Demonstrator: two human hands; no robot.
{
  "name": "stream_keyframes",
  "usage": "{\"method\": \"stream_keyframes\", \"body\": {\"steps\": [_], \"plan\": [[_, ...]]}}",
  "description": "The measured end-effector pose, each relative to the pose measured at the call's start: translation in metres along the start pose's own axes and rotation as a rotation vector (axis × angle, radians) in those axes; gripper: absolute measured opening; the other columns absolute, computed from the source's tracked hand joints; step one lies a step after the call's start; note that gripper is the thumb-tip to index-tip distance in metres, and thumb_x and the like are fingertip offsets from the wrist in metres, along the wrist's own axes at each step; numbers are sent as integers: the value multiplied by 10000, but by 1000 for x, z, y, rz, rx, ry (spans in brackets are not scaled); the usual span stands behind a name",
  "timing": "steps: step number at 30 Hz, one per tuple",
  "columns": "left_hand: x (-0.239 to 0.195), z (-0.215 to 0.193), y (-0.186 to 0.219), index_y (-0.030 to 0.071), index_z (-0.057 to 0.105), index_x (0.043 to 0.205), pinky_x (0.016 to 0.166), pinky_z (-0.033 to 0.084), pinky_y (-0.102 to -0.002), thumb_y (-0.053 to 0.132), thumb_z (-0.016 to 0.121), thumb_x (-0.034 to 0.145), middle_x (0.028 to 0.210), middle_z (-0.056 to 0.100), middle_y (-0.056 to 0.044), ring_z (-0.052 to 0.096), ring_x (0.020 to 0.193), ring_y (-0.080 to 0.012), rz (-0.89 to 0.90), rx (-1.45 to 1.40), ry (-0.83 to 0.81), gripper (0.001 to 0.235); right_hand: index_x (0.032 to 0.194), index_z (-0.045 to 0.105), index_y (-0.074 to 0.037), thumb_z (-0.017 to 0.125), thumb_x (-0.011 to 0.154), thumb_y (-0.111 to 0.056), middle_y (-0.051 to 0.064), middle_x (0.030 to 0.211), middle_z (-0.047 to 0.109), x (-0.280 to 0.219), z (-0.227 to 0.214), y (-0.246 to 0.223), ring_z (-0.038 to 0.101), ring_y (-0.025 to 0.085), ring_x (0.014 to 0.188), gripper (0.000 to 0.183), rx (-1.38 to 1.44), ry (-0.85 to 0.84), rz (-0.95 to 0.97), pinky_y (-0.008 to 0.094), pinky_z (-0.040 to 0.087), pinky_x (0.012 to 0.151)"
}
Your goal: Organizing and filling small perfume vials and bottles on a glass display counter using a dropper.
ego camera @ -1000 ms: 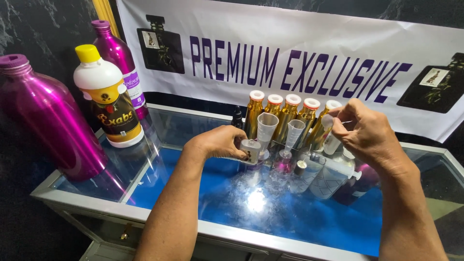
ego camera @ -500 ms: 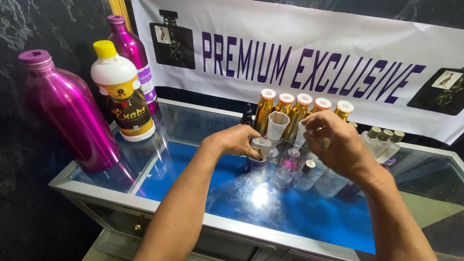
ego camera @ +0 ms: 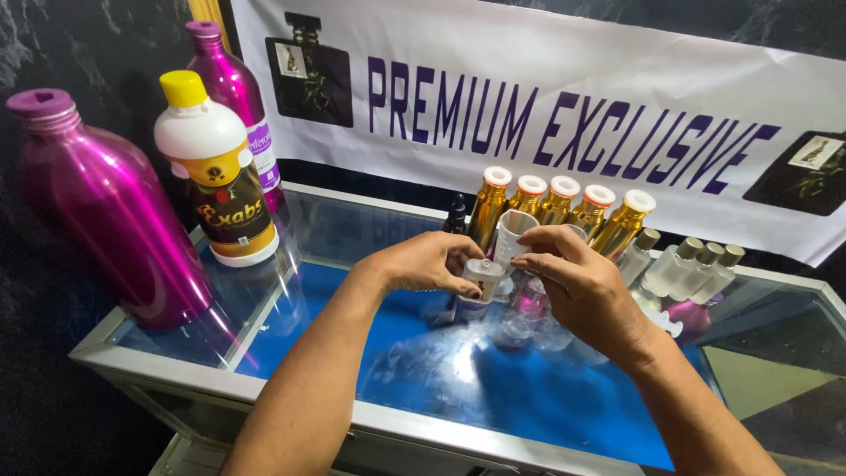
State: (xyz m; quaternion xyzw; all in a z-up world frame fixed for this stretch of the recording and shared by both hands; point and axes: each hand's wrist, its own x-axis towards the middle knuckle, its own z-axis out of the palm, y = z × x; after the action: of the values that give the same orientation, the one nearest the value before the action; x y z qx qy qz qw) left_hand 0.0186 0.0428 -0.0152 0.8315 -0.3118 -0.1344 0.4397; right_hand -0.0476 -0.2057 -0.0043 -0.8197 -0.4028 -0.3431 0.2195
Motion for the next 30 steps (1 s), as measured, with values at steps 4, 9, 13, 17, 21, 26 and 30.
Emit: {"method": "stream_keyframes", "body": {"steps": [4,9,13,17,21,26,30], "plan": [[2,0,-5,70,704,1230,854,597,-390,159,880,763,1023,797,-114,737,924,-234,26,-27,-1,507,1013,745,-22,641,930,100,171,1134,690,11,9,-13,709,363,939,181,-43,112,-125,417,593,796],[-2,-4,3,54,702,1224,899,598,-418,150,838,813,1045,797,-123,748,964,-250,50,-57,3,443,1066,731,17,594,960,71,188,1135,711,11,24,-7,696,367,924,182,-116,181,-279,434,578,832],[1,-3,-4,70,716,1209,889,604,-414,137,821,836,1035,800,-119,758,967,-252,55,-46,6,394,1110,709,22,555,962,21,200,1156,688,8,31,-2,671,384,950,213,-140,124,-334,464,567,854],[-2,-1,-3,99,736,1187,917,593,-416,137,817,841,1025,797,-96,755,993,-249,47,-31,10,357,1093,674,46,516,955,93,224,1127,667,12,30,-6,647,420,929,215,-154,54,-346,467,563,817],[-2,1,-4,105,743,1166,913,594,-413,138,817,843,1010,800,-82,759,984,-239,55,-31,13,333,1112,664,48,500,956,104,225,1140,659,13,33,-7,638,417,938,233,-184,8,-360,466,559,833],[0,1,-11,125,745,1159,921,595,-397,155,835,832,1003,799,-68,757,975,-219,60,-67,12,341,1147,670,33,512,904,140,219,1106,664,16,32,-16,654,414,935,309,-183,-32,-354,469,568,823],[-2,1,-6,84,717,1189,928,595,-403,101,841,812,1037,791,-107,748,993,-228,104,-121,33,398,1153,718,4,501,930,114,195,1167,695,10,43,-3,681,402,964,330,-77,115,-252,460,564,839]]}}
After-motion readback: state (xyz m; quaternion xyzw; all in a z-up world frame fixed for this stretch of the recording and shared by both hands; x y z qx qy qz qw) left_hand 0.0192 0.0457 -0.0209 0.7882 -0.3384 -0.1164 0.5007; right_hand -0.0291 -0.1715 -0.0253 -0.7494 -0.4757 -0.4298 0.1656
